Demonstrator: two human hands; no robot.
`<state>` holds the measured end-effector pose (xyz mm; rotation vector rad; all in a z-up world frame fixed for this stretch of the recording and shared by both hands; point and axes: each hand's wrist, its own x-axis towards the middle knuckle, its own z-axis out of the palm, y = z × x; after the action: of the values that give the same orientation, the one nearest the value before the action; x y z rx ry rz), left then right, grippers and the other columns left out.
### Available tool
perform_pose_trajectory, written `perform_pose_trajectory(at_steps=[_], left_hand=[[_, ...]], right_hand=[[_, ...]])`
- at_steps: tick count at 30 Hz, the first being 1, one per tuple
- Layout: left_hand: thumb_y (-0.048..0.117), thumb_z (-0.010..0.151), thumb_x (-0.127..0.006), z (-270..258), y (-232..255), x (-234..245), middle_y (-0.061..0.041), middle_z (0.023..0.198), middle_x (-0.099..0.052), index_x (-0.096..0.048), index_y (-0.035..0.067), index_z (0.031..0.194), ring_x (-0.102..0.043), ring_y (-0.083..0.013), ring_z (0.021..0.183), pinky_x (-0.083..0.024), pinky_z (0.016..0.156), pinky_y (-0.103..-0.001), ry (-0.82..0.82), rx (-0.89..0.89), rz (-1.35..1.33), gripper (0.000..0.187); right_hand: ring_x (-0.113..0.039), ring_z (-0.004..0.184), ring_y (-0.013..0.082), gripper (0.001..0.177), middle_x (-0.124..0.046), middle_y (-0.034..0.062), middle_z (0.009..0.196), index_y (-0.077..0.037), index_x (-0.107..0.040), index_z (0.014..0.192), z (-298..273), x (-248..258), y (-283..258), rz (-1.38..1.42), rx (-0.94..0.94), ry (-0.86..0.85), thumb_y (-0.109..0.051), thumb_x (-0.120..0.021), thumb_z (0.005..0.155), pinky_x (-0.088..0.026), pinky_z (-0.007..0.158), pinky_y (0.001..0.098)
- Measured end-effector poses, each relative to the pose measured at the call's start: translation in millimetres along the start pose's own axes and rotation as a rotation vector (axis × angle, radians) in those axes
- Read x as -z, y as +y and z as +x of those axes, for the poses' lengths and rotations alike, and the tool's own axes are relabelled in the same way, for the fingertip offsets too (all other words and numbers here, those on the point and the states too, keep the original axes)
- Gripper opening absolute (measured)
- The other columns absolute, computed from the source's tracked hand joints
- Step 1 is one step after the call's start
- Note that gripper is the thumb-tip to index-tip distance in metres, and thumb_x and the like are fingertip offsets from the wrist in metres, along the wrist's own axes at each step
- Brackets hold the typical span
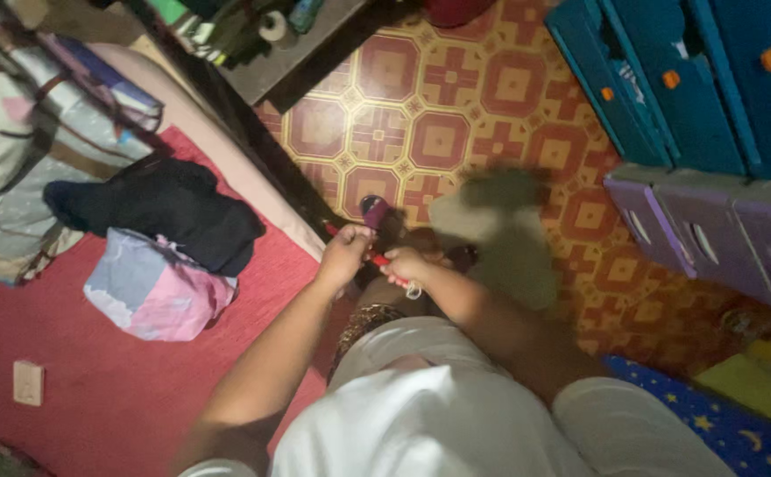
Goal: The person organizes a cluttered room by sorting clothes from a drawer and a pile on the bed, then sweeps the floor with a broom. They handle various garments and a broom to tidy the space.
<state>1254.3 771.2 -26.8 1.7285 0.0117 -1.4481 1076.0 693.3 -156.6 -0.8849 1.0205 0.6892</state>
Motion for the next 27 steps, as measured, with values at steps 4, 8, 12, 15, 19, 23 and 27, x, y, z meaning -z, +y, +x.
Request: perform_pose_trajectory(at_steps=[4,8,12,15,19,23,27], left_hand=[[0.02,0.101,-0.056,-5.0,-6.0,-12.5,0.002,0.083,-0.064,-0.065,0.011,0.108,-0.057,-0.0091,0.069,-0.048,0.063,-0.026,0.017,0.001,0.055,0.015],[0.016,0.101,-0.055,-5.1,-29.6,-33.1,0.002,0.085,-0.063,-0.064,0.011,0.109,-0.055,-0.0084,0.069,-0.047,0.063,-0.026,-0.001,0.05,0.011,0.013],[0.017,0.103,-0.057,1.9,-59.7,-65.6,0.0,0.079,-0.058,-0.063,0.008,0.109,-0.051,-0.0125,0.065,-0.044,0.06,-0.029,-0.033,0.077,0.032,0.012],[0.018,0.101,-0.057,6.2,-70.9,-88.1,0.003,0.082,-0.061,-0.064,0.006,0.106,-0.056,-0.0093,0.067,-0.05,0.063,-0.027,-0.067,0.048,0.077,0.015],[0.018,0.099,-0.059,8.3,-65.4,-111.6,0.001,0.089,-0.07,-0.069,0.006,0.109,-0.063,-0.0074,0.079,-0.051,0.073,-0.027,-0.066,-0.289,0.43,0.018],[0.023,0.101,-0.061,4.2,-50.8,-138.2,-0.004,0.079,-0.058,-0.07,0.008,0.11,-0.052,-0.0157,0.069,-0.043,0.064,-0.034,-0.066,-0.018,0.386,0.019],[0.024,0.099,-0.057,-3.1,-37.7,-157.1,0.0,0.078,-0.065,-0.068,0.01,0.103,-0.06,-0.0087,0.07,-0.049,0.065,-0.028,-0.129,-0.121,0.492,0.019]], right_hand=[[-0.066,0.056,0.0157,0.026,-0.07,0.0069,0.081,-0.009,-0.067,0.112,-8.7,102.0,31.6,0.363,0.037,0.062,-0.014,-0.079,0.089,-0.05,0.046,0.0301],[-0.052,0.047,0.015,0.013,-0.064,0.0063,0.071,-0.012,-0.061,0.099,-88.1,236.2,98.2,0.74,-0.001,0.094,-0.022,-0.066,0.092,-0.04,0.036,0.0284],[-0.048,0.049,0.01,0.007,-0.062,0.0019,0.072,-0.017,-0.059,0.1,-140.1,300.5,144.2,0.862,0.062,0.264,-0.022,-0.062,0.096,-0.038,0.039,0.0262],[-0.05,0.053,0.0106,0.007,-0.059,0.0023,0.074,-0.013,-0.06,0.105,-159.2,311.0,160.9,0.695,0.238,0.416,-0.013,-0.062,0.099,-0.043,0.044,0.0273],[-0.051,0.048,0.0131,0.008,-0.055,0.0013,0.065,-0.01,-0.06,0.102,-167.1,244.2,170.5,0.47,0.164,0.722,-0.008,-0.06,0.094,-0.04,0.038,0.0315],[-0.043,0.044,0.013,0.03,-0.047,-0.0003,0.06,-0.009,-0.063,0.121,-173.7,145.3,153.4,0.103,0.069,0.474,-0.024,-0.072,0.097,-0.036,0.039,0.0307],[-0.049,0.044,0.0106,0.073,-0.054,0.0002,0.061,-0.031,-0.034,0.153,-134.4,104.8,115.5,0.235,0.148,0.039,-0.01,-0.062,0.088,-0.041,0.039,0.0303]])
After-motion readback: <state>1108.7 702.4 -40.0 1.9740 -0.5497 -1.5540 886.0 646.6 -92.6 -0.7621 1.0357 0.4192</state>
